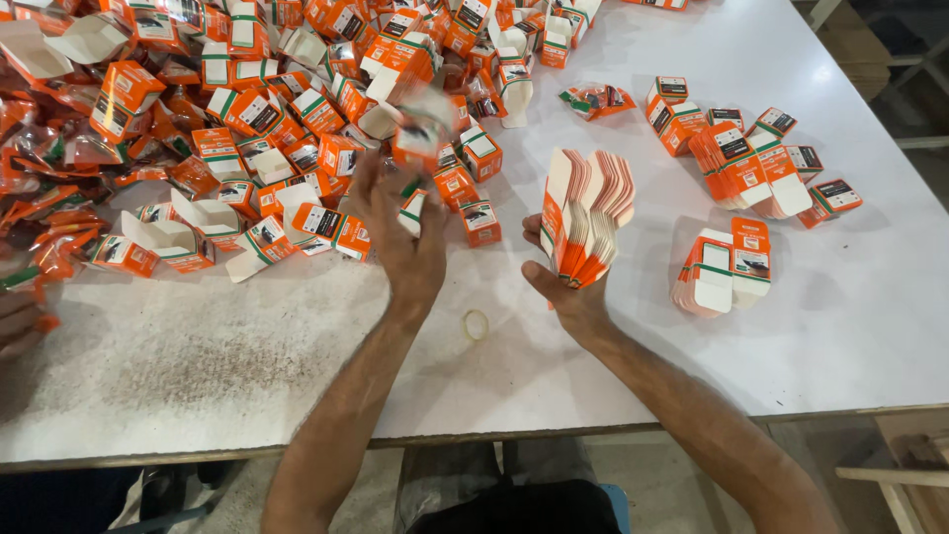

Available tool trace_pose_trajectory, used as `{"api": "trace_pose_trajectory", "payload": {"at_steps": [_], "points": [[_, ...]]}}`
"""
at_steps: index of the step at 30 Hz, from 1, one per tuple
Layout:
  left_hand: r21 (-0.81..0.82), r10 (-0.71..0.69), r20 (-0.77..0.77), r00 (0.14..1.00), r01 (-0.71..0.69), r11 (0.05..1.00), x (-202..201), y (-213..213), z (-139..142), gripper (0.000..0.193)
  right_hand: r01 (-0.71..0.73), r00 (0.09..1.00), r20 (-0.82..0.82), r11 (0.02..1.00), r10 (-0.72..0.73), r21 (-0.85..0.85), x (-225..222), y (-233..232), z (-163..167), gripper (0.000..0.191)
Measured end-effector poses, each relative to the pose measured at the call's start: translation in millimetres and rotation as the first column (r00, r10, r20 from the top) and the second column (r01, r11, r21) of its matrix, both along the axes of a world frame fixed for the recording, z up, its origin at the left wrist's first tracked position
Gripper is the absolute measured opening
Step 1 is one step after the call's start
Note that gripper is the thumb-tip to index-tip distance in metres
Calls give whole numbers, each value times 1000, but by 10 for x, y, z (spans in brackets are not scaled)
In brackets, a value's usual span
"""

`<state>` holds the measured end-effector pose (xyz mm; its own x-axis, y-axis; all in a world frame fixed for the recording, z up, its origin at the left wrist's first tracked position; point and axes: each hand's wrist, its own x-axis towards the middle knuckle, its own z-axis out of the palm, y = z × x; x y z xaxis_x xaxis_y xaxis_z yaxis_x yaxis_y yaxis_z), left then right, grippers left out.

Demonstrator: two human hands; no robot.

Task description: The person gathers stacks of small orange and white boxes on a white table and wraps rubber bands around each stack to bundle them, placing finished bundles aside and pulling more boxes from a large pile to continue bundling.

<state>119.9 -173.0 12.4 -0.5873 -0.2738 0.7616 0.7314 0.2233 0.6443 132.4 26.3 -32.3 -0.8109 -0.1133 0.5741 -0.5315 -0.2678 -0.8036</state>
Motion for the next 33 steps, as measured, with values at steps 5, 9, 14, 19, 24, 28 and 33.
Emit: {"api": "trace_pose_trajectory", "payload": {"at_steps": [5,9,14,19,24,28,33], "points": [[-335,19,-36,999,-30,942,63,179,-34,65,-282,907,257,935,332,-214,-77,10,-102,52],[-441,-85,44,995,96,893,50,257,-202,44,-414,795,395,887,461,-203,-69,124,-196,55],[-392,-253,123,960,281,876,-66,124,-341,16,-461,735,394,833,552,-306,-160,154,-192,59],[-132,-380,203,902,410,902,41,214,-319,24,-399,659,405,751,634,-525,-191,112,-73,63],[-196,-344,238,908,392,899,165,295,-203,41,-275,822,415,910,390,-312,-90,118,-81,62],[-167,-231,156,960,256,952,71,301,-348,38,-205,861,365,899,353,-387,-116,107,-125,54],[191,-535,386,751,503,843,-117,306,-657,45,-54,959,279,999,53,-4,-36,54,-90,52]]}}
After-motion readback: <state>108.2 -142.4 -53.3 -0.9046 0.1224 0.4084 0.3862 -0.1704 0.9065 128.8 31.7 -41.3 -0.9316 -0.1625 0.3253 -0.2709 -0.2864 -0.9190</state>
